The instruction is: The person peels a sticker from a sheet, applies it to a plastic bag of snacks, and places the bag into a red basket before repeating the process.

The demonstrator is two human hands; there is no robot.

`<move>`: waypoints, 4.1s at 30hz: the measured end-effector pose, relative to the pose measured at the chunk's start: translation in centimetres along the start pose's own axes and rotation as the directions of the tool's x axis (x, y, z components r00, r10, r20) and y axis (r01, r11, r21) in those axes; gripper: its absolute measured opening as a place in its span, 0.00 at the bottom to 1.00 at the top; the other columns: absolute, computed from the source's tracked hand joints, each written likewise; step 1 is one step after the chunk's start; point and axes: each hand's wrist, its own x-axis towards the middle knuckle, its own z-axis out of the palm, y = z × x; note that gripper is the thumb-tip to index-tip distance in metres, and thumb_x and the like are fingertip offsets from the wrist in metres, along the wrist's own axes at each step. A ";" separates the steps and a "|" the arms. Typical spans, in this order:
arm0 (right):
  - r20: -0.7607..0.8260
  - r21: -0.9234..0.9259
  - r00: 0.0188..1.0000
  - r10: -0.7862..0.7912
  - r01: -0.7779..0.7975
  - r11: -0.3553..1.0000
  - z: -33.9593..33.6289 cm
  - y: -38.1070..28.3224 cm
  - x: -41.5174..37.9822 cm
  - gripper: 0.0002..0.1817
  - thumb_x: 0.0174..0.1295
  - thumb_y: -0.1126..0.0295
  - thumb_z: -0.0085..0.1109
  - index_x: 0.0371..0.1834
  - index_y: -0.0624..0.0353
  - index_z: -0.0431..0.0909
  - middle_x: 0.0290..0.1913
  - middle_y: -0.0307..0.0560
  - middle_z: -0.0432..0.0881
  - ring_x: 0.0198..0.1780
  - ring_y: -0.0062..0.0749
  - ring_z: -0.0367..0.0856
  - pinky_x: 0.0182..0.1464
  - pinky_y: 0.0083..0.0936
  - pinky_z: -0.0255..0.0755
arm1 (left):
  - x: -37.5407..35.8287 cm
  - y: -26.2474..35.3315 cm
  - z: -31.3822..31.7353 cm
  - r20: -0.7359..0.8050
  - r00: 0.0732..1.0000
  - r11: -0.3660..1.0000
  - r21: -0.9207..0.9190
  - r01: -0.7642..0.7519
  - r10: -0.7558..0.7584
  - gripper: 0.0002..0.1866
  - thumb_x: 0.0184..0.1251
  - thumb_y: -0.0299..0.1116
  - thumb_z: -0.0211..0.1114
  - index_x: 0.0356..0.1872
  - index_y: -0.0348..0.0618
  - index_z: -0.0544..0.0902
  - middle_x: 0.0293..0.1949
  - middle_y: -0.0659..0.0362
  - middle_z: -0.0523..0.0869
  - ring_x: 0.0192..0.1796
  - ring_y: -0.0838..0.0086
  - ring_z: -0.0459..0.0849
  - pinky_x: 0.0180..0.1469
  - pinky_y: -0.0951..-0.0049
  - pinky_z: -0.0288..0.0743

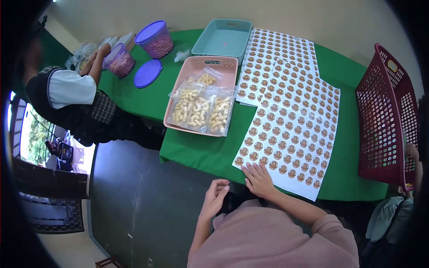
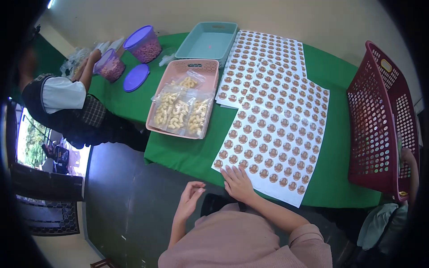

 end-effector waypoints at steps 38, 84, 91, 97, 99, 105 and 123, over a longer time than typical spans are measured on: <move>-0.011 -0.118 0.748 0.664 -0.660 0.742 -0.1 -6.1 6.8 0.32 0.45 0.73 0.53 0.59 0.43 0.62 0.42 0.49 0.68 0.45 0.39 0.66 0.50 0.40 0.55 | 13.7 8.5 -6.3 0.898 0.439 0.681 0.305 -0.666 0.028 0.26 0.57 0.34 0.57 0.55 0.34 0.64 0.57 0.45 0.63 0.60 0.55 0.63 0.59 0.62 0.57; -0.020 0.940 0.421 0.907 -0.302 0.160 2.0 -4.0 7.9 0.07 0.55 0.72 0.53 0.34 0.65 0.75 0.30 0.42 0.79 0.34 0.20 0.76 0.39 0.17 0.68 | 22.3 11.4 -14.7 0.166 0.949 0.959 -0.142 -0.246 0.268 0.36 0.43 0.23 0.69 0.55 0.33 0.60 0.51 0.51 0.70 0.51 0.68 0.72 0.52 0.71 0.68; 0.096 0.861 0.540 0.836 -0.466 0.202 1.5 -6.1 8.7 0.07 0.57 0.72 0.50 0.35 0.63 0.74 0.33 0.45 0.80 0.38 0.25 0.77 0.43 0.22 0.68 | 21.5 10.5 -14.9 0.196 0.949 0.965 -0.137 -0.223 0.247 0.36 0.43 0.23 0.69 0.55 0.33 0.60 0.50 0.51 0.71 0.51 0.68 0.73 0.51 0.71 0.70; 0.072 0.836 0.585 0.808 -0.477 0.271 1.0 -6.4 8.3 0.06 0.57 0.72 0.49 0.34 0.63 0.72 0.33 0.47 0.79 0.39 0.28 0.77 0.44 0.24 0.68 | 18.8 11.2 -13.0 0.306 0.939 0.982 -0.153 -0.112 0.155 0.35 0.42 0.21 0.69 0.54 0.34 0.61 0.49 0.52 0.72 0.49 0.69 0.74 0.50 0.73 0.71; 0.063 0.831 0.597 0.800 -0.475 0.289 1.2 -6.4 8.2 0.07 0.57 0.72 0.49 0.35 0.63 0.72 0.33 0.48 0.79 0.38 0.29 0.77 0.44 0.25 0.68 | 18.7 10.6 -12.7 0.330 0.932 0.982 -0.156 -0.106 0.153 0.34 0.42 0.21 0.69 0.54 0.34 0.62 0.49 0.52 0.72 0.49 0.69 0.74 0.50 0.73 0.71; 0.057 0.809 0.648 0.760 -0.475 0.345 2.7 -6.5 7.5 0.10 0.58 0.71 0.48 0.40 0.64 0.69 0.36 0.51 0.77 0.41 0.31 0.74 0.47 0.26 0.66 | 18.5 9.9 -12.5 0.375 0.916 0.985 -0.142 -0.096 0.143 0.34 0.42 0.21 0.69 0.53 0.34 0.62 0.48 0.53 0.72 0.50 0.70 0.74 0.50 0.73 0.72; -0.808 0.056 0.588 0.040 0.009 0.998 -10.7 -14.5 12.7 0.09 0.40 0.83 0.62 0.27 0.65 0.79 0.39 0.48 0.78 0.34 0.31 0.81 0.29 0.18 0.76 | 10.2 14.8 -8.4 0.676 0.734 0.986 -0.158 0.054 0.068 0.30 0.60 0.25 0.54 0.60 0.33 0.51 0.57 0.51 0.64 0.58 0.70 0.65 0.55 0.73 0.66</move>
